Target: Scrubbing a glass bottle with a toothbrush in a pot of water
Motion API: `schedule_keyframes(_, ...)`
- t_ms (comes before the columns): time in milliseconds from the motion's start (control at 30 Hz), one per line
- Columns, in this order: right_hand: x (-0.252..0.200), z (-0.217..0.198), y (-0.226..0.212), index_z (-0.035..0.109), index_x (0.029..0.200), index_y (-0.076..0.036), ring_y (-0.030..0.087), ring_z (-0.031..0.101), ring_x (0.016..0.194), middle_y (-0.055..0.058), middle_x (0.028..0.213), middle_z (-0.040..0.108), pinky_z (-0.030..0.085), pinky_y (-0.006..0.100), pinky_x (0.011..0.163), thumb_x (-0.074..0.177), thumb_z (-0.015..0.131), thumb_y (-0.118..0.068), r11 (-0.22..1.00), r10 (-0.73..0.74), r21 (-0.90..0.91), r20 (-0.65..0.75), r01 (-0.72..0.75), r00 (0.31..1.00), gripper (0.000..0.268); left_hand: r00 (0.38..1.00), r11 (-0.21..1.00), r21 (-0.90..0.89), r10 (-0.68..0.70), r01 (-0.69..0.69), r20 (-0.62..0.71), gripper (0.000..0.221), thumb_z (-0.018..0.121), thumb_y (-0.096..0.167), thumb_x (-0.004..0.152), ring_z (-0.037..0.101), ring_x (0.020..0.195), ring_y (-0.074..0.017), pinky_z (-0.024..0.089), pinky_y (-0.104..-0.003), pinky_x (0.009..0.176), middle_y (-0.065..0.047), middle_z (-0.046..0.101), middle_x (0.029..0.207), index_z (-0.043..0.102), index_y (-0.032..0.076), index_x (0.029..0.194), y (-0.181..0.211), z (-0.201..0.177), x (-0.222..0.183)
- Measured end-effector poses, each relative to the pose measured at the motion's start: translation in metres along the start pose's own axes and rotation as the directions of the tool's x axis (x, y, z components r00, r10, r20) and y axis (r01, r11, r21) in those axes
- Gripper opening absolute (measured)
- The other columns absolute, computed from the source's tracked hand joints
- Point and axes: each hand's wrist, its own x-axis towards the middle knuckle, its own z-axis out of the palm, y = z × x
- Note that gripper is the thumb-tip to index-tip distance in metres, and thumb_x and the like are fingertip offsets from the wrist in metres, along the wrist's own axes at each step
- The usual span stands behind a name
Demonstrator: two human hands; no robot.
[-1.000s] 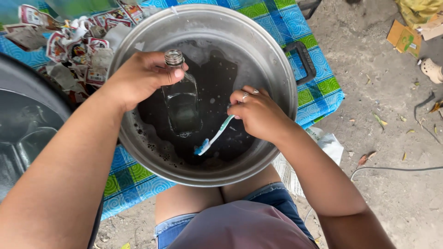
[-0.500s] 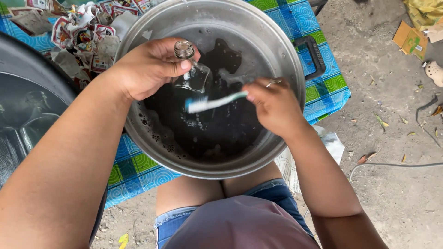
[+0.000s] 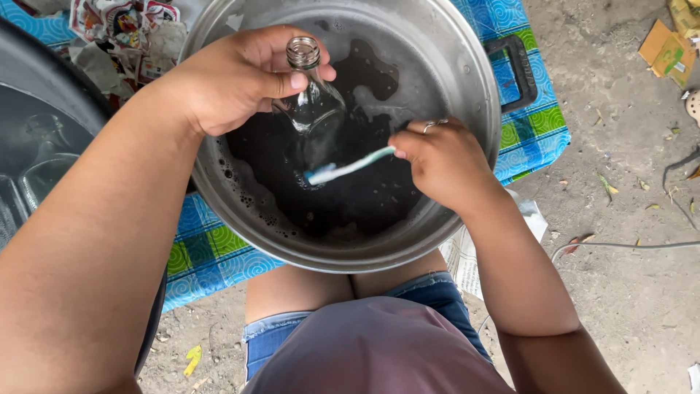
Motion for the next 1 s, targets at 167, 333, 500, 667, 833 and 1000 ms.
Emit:
schedule_keyframes(167, 0.004, -0.004, -0.005, 0.071, 0.094, -0.002, 0.029, 0.066, 0.067, 0.006, 0.086, 0.073, 0.051, 0.040, 0.064, 0.081, 0.063, 0.011, 0.984, -0.024, 0.171, -0.129, 0.046, 0.991, 0.021, 0.999, 0.997, 0.080, 0.012, -0.009, -0.036, 0.035, 0.065, -0.003, 0.093, 0.056, 0.085, -0.0072, 0.047, -0.020, 0.072, -0.005, 0.070, 0.122, 0.059, 0.010, 0.125, -0.004, -0.001, 0.002)
schedule_keyframes(333, 0.003, 0.000, -0.001, 0.072, 0.101, -0.005, 0.026, 0.069, 0.074, 0.004, 0.089, 0.071, 0.053, 0.037, 0.072, 0.081, 0.061, 0.013, 0.988, -0.060, 0.136, -0.130, 0.078, 0.990, 0.029, 0.999, 0.988, 0.150, 0.034, -0.029, -0.029, 0.032, 0.070, -0.001, 0.090, 0.062, 0.101, -0.0105, 0.050, -0.023, 0.090, -0.003, 0.067, 0.114, 0.063, 0.008, 0.119, -0.002, 0.000, 0.001)
schedule_keyframes(500, 0.003, 0.007, 0.004, 0.076, 0.096, -0.008, 0.029, 0.068, 0.070, 0.001, 0.085, 0.074, 0.052, 0.040, 0.068, 0.082, 0.060, 0.006, 0.987, -0.059, 0.151, 0.054, 0.050, 0.997, 0.025, 0.998, 0.961, 0.277, 0.027, -0.008, -0.063, 0.026, 0.073, 0.005, 0.090, 0.064, 0.102, -0.0122, 0.052, -0.025, 0.098, -0.002, 0.069, 0.111, 0.066, 0.008, 0.115, 0.004, 0.007, -0.003)
schedule_keyframes(667, 0.007, -0.004, -0.001, 0.072, 0.099, 0.000, 0.025, 0.057, 0.061, 0.008, 0.078, 0.065, 0.046, 0.037, 0.062, 0.088, 0.073, 0.005, 0.968, -0.076, 0.216, -0.230, 0.127, 0.970, 0.011, 0.984, 0.942, 0.297, -0.124, 0.157, -0.129, 0.036, 0.078, 0.015, 0.083, 0.066, 0.091, -0.0112, 0.053, -0.025, 0.082, -0.001, 0.075, 0.104, 0.074, 0.011, 0.119, 0.016, 0.012, -0.005)
schedule_keyframes(833, 0.005, 0.004, 0.004, 0.073, 0.098, -0.002, 0.027, 0.063, 0.070, 0.006, 0.086, 0.069, 0.050, 0.038, 0.066, 0.087, 0.067, 0.007, 0.986, -0.056, 0.142, -0.178, 0.082, 0.983, 0.016, 0.977, 0.942, 0.285, -0.132, 0.176, -0.167, 0.028, 0.072, 0.015, 0.092, 0.067, 0.098, -0.0093, 0.052, -0.029, 0.086, 0.003, 0.074, 0.111, 0.071, 0.016, 0.119, 0.012, 0.009, -0.005)
schedule_keyframes(1000, 0.006, 0.004, 0.007, 0.073, 0.103, 0.000, 0.024, 0.061, 0.063, 0.006, 0.081, 0.068, 0.047, 0.036, 0.059, 0.086, 0.068, 0.012, 0.973, -0.080, 0.194, -0.235, 0.128, 0.969, 0.021, 0.972, 0.951, 0.246, -0.145, 0.188, -0.183, 0.033, 0.071, 0.017, 0.092, 0.070, 0.102, -0.0114, 0.056, -0.032, 0.090, 0.001, 0.075, 0.112, 0.069, 0.016, 0.125, 0.012, 0.012, -0.003)
